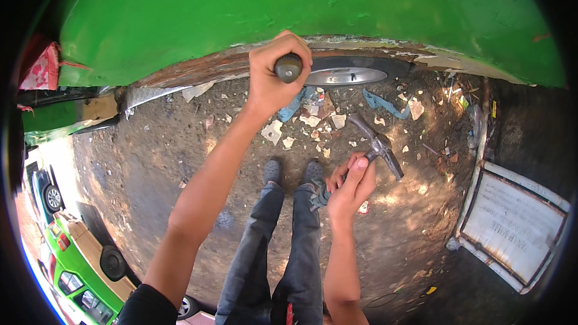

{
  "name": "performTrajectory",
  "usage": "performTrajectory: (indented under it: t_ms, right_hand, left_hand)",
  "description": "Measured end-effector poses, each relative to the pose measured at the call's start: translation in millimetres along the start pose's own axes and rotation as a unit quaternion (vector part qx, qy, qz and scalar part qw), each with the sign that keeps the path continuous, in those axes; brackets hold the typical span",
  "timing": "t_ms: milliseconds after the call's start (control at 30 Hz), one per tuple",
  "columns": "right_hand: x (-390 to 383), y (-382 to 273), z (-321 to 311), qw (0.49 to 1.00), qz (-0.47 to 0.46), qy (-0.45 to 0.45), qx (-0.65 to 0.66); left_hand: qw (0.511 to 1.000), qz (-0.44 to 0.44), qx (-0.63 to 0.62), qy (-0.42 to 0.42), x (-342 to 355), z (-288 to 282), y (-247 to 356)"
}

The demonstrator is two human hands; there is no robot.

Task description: The person uses a hammer and a screwdriver to tap and pry along the lower edge of a green vehicle panel. They then place the tools on a metal step and spray a lubricant from a can onto the step area.

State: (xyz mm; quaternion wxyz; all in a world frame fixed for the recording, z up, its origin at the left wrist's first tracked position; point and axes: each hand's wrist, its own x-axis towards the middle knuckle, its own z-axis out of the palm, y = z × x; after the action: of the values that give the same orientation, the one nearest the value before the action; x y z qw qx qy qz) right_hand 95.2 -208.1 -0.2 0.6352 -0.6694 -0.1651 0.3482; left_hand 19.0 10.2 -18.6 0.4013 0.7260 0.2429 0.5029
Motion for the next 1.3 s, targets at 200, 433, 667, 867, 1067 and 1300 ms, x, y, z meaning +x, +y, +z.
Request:
performTrajectory:
  t_ms: [200, 433, 667, 867, 1067, 1300]
  right_hand:
    - [30.0, -42.2, -17.3, 0.993, 0.025, -0.113, 0.001]
    - [55.0, -38.9, -55.0, 0.971, 0.124, -0.205, -0.016]
    - [14.4, -22.5, -82.4, 0.861, 0.434, -0.121, 0.237]
    - [27.0, -19.3, -104.1, 0.874, 0.39, -0.189, 0.221]
    - [36.8, -30.1, -79.1, 0.943, 0.291, -0.147, 0.061]
    - [41.9, -26.4, -67.2, 0.949, 0.256, -0.161, 0.088]
  left_hand:
    - [0.994, -0.084, -0.071, 0.008, 16.2, -33.8, 10.8]
    - [0.997, -0.053, 0.021, -0.06, 1.8, -34.0, 8.1]
    - [0.976, -0.081, -0.123, 0.159, -13.0, -21.4, 9.6]
    - [0.975, -0.081, -0.12, 0.17, -16.0, -20.4, 13.9]
    - [0.974, -0.044, -0.111, 0.194, -13.7, -10.1, 13.3]
    - [0.99, -0.031, -0.003, 0.134, -21.1, 1.6, 3.5]
